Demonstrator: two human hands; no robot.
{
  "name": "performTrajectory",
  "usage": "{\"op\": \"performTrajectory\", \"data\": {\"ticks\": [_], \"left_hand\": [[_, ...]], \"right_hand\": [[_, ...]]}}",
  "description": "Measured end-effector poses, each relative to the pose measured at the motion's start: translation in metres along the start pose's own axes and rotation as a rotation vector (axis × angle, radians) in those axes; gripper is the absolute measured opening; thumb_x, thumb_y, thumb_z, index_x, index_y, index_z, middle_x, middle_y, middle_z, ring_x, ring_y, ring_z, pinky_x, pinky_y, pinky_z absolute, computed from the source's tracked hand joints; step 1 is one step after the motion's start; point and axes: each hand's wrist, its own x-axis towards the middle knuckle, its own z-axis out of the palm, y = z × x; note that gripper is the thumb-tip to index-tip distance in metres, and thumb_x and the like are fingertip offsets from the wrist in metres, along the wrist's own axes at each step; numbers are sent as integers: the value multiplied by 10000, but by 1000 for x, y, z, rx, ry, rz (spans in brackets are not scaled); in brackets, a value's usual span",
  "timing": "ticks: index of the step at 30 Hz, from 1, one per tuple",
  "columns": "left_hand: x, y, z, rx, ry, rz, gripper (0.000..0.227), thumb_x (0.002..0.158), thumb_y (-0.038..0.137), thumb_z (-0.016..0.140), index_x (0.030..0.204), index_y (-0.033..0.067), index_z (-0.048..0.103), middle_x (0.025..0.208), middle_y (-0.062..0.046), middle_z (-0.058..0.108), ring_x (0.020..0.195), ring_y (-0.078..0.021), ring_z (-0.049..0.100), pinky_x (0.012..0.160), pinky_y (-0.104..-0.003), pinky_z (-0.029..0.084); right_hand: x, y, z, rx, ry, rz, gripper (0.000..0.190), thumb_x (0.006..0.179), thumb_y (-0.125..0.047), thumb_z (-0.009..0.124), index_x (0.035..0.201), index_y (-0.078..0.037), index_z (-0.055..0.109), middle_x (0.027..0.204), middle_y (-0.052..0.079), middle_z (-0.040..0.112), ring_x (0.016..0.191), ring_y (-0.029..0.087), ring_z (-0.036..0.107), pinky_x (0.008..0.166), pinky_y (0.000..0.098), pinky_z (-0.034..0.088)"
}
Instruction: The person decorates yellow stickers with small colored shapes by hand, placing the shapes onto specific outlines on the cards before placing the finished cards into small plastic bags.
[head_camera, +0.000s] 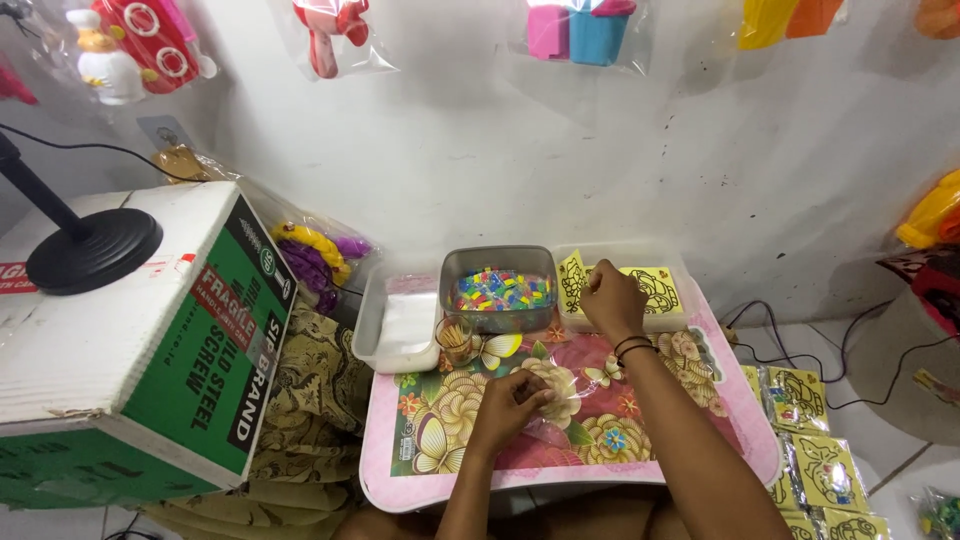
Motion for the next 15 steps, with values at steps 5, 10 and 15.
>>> {"op": "performTrajectory", "data": {"ticks": [5, 10, 15], "left_hand": [[1, 1, 1, -47, 7, 7, 68, 835, 98, 810, 854, 45, 772, 621, 18, 613, 537, -71, 428, 520, -236, 343], [1, -1, 1, -42, 5, 13, 60, 833, 87, 805, 839, 43, 765, 615, 22, 601, 545, -73, 420, 528, -235, 344], [7, -27, 5, -59, 18, 44, 88, 828, 136, 831, 885, 88, 785, 634, -66, 637, 578, -129, 499, 537, -271, 382]], "right_hand": [[2, -2, -24, 445, 40, -99, 178, 812, 13, 721, 908, -78, 601, 794, 53, 652, 643, 152, 599, 589, 272, 510], [-35, 6, -71, 946, 106, -42, 703, 771, 205, 628, 1336, -98, 337, 1019, 195, 607, 842, 297, 723, 556, 282, 597], [-70, 60, -55, 1222, 282, 112, 832, 842, 65, 733, 1507, -98, 261, 1279, 231, 512, 1129, 321, 633, 930, 421, 573]]}}
